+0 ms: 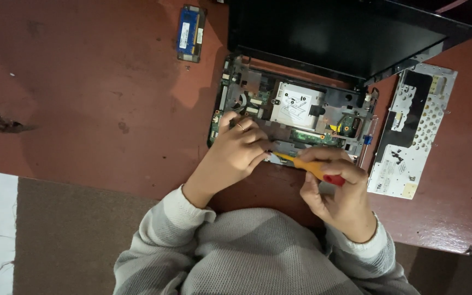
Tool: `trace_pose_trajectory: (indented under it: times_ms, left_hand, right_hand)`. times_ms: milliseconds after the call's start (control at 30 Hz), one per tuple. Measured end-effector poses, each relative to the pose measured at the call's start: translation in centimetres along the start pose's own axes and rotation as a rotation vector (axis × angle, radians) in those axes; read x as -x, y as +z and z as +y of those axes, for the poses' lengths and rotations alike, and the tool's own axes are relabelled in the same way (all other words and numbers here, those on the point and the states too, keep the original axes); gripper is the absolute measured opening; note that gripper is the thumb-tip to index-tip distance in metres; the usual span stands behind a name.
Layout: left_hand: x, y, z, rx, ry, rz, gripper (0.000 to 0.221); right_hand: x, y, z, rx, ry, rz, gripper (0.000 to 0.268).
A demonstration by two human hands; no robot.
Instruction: A person uses a screwdriver and a pry tool to remove screws and open the casing of a laptop for repair.
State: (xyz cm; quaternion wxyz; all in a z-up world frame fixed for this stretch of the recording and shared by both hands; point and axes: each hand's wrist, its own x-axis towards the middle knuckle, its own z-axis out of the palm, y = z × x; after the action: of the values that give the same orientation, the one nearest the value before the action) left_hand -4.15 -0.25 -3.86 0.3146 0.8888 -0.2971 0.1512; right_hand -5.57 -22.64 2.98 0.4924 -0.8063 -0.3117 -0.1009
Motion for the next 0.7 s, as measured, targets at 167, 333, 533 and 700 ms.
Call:
trace_pose_trajectory:
  times_ms: [167, 333, 533, 700]
  left_hand:
    - [0.7, 0.1, -1.0, -0.084, 0.043, 0.054, 0.017]
    - [1.1, -4.1, -1.2, -0.094, -0.058, -0.011, 0.009]
    - [2.5, -3.7, -1.9, -0.171, -0.134, -0.016, 0.014]
    - [2.8, -3.3, -2.1, -0.169, -0.138, -0.017, 0.006]
  right_hand:
    - [-0.5, -0.7, -0.3, 0.030, 0.049, 0.026, 0.030]
    - [0.0, -2.4, -0.9, -0.303, 0.037, 0.315, 0.038]
    - [1.2, -3.9, -1.4, 0.052, 0.181, 0.345, 0.036]
    - [1.8, -4.1, -2.3, 0.180, 0.235, 0.337, 0.034]
